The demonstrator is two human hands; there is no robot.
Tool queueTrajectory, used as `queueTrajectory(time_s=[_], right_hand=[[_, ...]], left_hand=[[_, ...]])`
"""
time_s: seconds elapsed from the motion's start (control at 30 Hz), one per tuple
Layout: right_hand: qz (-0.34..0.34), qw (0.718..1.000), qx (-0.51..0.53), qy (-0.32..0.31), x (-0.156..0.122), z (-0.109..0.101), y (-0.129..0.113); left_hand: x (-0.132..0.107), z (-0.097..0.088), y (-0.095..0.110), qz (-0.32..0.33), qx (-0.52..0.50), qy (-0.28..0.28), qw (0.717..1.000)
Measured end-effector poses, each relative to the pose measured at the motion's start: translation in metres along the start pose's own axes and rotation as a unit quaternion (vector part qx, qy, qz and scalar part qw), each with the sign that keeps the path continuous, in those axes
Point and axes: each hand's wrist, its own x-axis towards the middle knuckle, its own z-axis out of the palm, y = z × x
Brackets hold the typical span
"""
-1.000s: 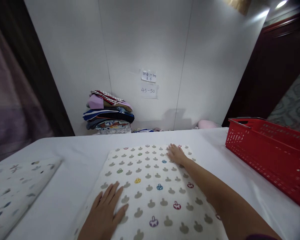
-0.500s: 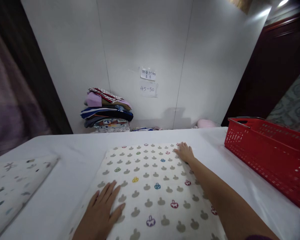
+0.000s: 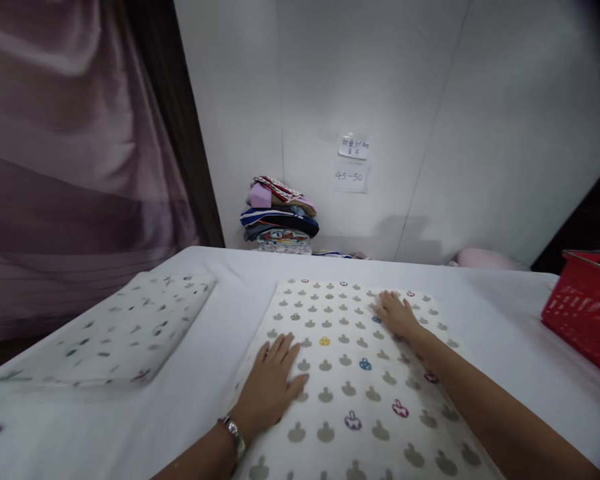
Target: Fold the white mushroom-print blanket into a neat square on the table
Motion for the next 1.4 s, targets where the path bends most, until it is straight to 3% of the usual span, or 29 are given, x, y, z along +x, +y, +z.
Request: queueTrajectory(time_s=[0.23, 0.4, 0.7, 0.83, 0.93, 1.0, 1.1, 1.23, 1.4], right_hand=[[-0.205, 0.977, 0.058, -0.032, 0.016, -0.006, -0.143], [-0.21, 0.976, 0.037, -0.045, 0.044, 0.001, -0.204], [-0.2, 0.979, 0.019, -0.046, 0.071, 0.011, -0.234], [-0.184, 0.982, 0.044, -0.005, 0.077, 0.01, -0.246], [-0.181, 0.981, 0.063, 0.042, 0.082, 0.008, -0.256], [-0.19, 0.978, 0.069, 0.057, 0.086, 0.006, -0.262], [-0.195, 0.978, 0.06, 0.048, 0.095, 0.002, -0.271], [-0.204, 0.978, 0.037, 0.012, 0.109, -0.004, -0.283], [-0.238, 0.971, 0.004, -0.027, 0.122, -0.008, -0.292]], left_hand=[[-0.004, -0.004, 0.004, -0.008, -0.028, -0.001, 1.0], [-0.005, -0.009, 0.008, -0.019, -0.057, -0.015, 0.998], [-0.008, -0.003, 0.007, -0.028, -0.101, 0.0, 0.994], [-0.008, -0.003, 0.009, -0.028, -0.12, 0.006, 0.992], [-0.002, -0.014, 0.004, -0.041, -0.151, 0.047, 0.987], [0.002, -0.025, -0.009, -0.078, -0.167, 0.099, 0.978], [0.005, -0.038, -0.037, -0.187, -0.157, 0.148, 0.958], [0.003, -0.039, -0.065, -0.302, -0.172, 0.094, 0.933], [0.005, -0.035, -0.065, -0.34, -0.173, 0.045, 0.923]])
